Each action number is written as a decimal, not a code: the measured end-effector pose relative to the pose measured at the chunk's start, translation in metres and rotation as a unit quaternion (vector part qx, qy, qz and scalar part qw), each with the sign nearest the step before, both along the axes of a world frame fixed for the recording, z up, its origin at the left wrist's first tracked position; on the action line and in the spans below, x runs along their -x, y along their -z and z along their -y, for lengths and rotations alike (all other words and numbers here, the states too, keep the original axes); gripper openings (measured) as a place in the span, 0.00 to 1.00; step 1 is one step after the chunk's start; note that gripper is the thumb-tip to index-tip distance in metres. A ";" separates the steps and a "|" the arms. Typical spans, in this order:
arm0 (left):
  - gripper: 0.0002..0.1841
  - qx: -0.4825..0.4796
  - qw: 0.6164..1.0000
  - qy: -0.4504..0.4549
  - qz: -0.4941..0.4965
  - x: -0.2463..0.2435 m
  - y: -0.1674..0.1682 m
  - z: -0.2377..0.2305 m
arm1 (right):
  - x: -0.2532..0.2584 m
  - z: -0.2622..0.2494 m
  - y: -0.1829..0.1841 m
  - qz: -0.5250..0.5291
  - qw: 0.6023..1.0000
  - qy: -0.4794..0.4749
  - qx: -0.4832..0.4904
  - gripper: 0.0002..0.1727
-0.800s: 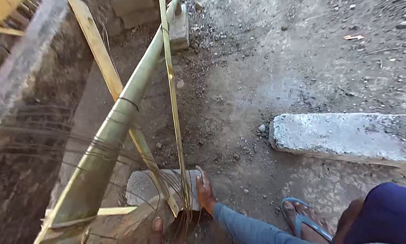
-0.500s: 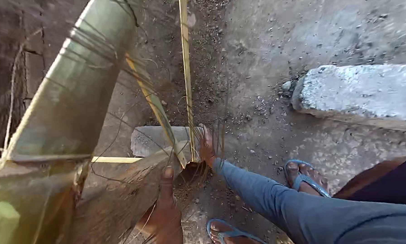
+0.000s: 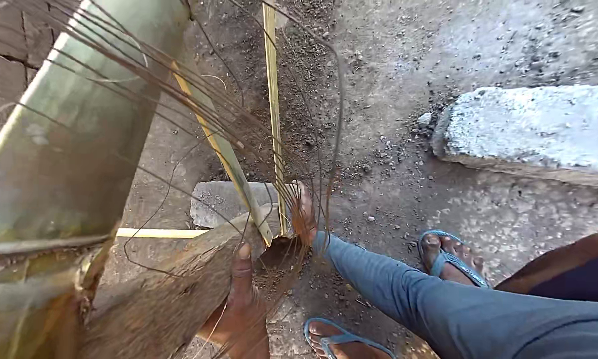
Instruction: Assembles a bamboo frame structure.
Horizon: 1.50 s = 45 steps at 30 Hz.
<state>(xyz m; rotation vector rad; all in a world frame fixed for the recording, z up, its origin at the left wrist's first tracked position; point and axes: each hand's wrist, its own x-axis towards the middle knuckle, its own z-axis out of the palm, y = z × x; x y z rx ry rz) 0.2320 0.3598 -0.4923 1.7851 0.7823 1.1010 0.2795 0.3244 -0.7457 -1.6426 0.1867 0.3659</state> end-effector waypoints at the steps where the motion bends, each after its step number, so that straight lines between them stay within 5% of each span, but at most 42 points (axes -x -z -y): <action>1: 0.41 0.002 1.000 0.001 0.003 0.000 0.000 0.001 | 0.001 0.002 -0.002 -0.005 1.000 -0.002 0.000 0.37; 19: 0.23 0.055 0.998 0.027 -0.029 0.003 -0.007 0.010 | 0.010 0.003 0.003 -0.009 1.000 0.017 -0.017 0.38; 24: 0.32 0.025 0.999 0.028 -0.034 0.009 0.000 0.005 | 0.010 0.000 0.007 -0.003 1.000 0.024 -0.004 0.35; 32: 0.15 0.045 0.992 0.087 -0.080 0.009 -0.009 0.007 | 0.003 0.001 0.008 -0.003 1.000 0.010 -0.003 0.33; 38: 0.29 0.004 0.997 0.071 -0.032 0.002 -0.003 0.003 | -0.003 0.003 0.006 -0.001 1.000 -0.007 0.003 0.34; 43: 0.26 0.028 0.999 0.026 -0.026 -0.002 -0.007 0.008 | -0.003 0.001 0.006 0.019 0.999 -0.007 -0.030 0.35; 45: 0.27 0.045 0.999 0.020 -0.015 0.004 0.003 0.006 | -0.009 0.000 -0.032 -0.019 0.997 0.024 -0.076 0.30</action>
